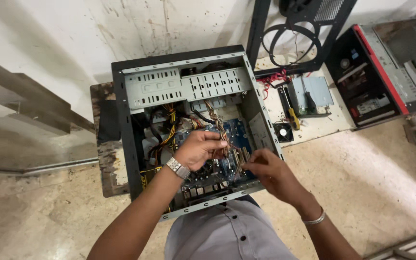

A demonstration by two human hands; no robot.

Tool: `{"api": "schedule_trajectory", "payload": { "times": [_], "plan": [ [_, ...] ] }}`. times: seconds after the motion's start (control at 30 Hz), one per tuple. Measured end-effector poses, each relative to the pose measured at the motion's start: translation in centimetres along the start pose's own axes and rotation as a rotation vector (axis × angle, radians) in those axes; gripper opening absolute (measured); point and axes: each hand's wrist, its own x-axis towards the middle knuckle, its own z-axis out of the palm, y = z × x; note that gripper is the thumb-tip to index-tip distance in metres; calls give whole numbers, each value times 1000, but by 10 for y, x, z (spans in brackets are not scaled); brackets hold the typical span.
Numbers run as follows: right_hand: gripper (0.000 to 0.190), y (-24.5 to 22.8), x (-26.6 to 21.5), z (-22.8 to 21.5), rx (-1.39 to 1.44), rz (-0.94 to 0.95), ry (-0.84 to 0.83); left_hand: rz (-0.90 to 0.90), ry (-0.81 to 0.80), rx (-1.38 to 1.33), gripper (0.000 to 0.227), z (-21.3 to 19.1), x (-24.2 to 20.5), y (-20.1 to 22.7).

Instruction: The person works inside an open computer case, handling and connecting various internal cables to the motherboard. They use a screwdriver to tighten screws on the motherboard and organize the wiring within the chassis.

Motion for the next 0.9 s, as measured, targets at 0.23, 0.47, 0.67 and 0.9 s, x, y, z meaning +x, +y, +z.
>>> {"api": "schedule_trajectory", "payload": {
  "times": [0.23, 0.47, 0.67, 0.9],
  "plan": [
    [41, -12, 12, 5, -427, -225, -195, -72, -31, 14, 24, 18, -11, 23],
    [18, 30, 6, -17, -272, -154, -207, -98, -117, 20, 23, 5, -9, 18],
    [29, 3, 11, -20, -298, -97, -234, -97, -172, -12, 21, -7, -6, 11],
    [12, 3, 3, -21, 58, 69, 1, -55, -231, -1, 15, 5, -25, 20]
  ]
}}
